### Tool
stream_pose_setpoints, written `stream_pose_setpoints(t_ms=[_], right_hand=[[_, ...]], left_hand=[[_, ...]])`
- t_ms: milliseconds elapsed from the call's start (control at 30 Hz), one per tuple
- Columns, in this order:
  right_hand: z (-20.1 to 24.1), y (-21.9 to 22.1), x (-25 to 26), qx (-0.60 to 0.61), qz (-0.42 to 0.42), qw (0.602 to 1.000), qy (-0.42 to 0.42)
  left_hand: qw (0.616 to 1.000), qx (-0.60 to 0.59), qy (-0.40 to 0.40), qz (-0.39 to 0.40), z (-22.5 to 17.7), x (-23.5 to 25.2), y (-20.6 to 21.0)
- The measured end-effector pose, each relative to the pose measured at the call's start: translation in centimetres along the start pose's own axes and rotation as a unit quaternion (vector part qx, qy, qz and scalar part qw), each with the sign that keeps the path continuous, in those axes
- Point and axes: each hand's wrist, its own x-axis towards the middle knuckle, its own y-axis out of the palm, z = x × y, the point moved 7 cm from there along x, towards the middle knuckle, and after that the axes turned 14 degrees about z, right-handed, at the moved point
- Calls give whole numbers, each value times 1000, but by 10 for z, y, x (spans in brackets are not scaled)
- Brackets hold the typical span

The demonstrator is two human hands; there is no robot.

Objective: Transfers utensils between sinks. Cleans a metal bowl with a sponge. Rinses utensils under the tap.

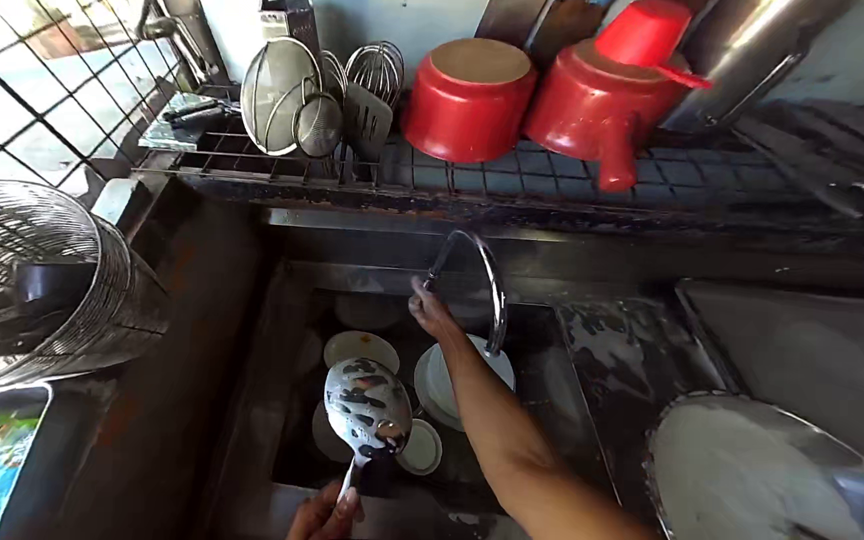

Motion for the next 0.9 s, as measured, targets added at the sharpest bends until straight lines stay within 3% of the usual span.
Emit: stream_pose_setpoints(t_ms=[100,133,200,267,333,400,467,567,733,900], right_hand=[[23,8,-14,-288,-119,948,61],[27,8,-21,-341,-111,930,76],[23,2,-44,-380,-18,912,152],[14,-8,-86,-324,101,908,244],[17,-20,-135,-235,124,931,249],[29,-27,-173,-140,106,965,197],[42,-36,-193,-64,27,988,139],[54,-54,-201,17,-16,995,93],[67,-59,-217,54,-29,996,71],[98,-85,-220,46,-27,998,21]], left_hand=[[999,25,-29,20,-4,20,-5],[998,35,-38,27,-5,29,-5],[996,51,-62,44,-7,49,-3],[992,60,-91,66,-9,71,5],[987,73,-108,89,-15,96,18],[981,93,-122,116,-22,118,34],[976,113,-126,140,-29,139,49],[970,140,-106,168,-37,166,65],[962,164,-61,208,-52,198,89],[951,197,-78,225,-39,195,92]])
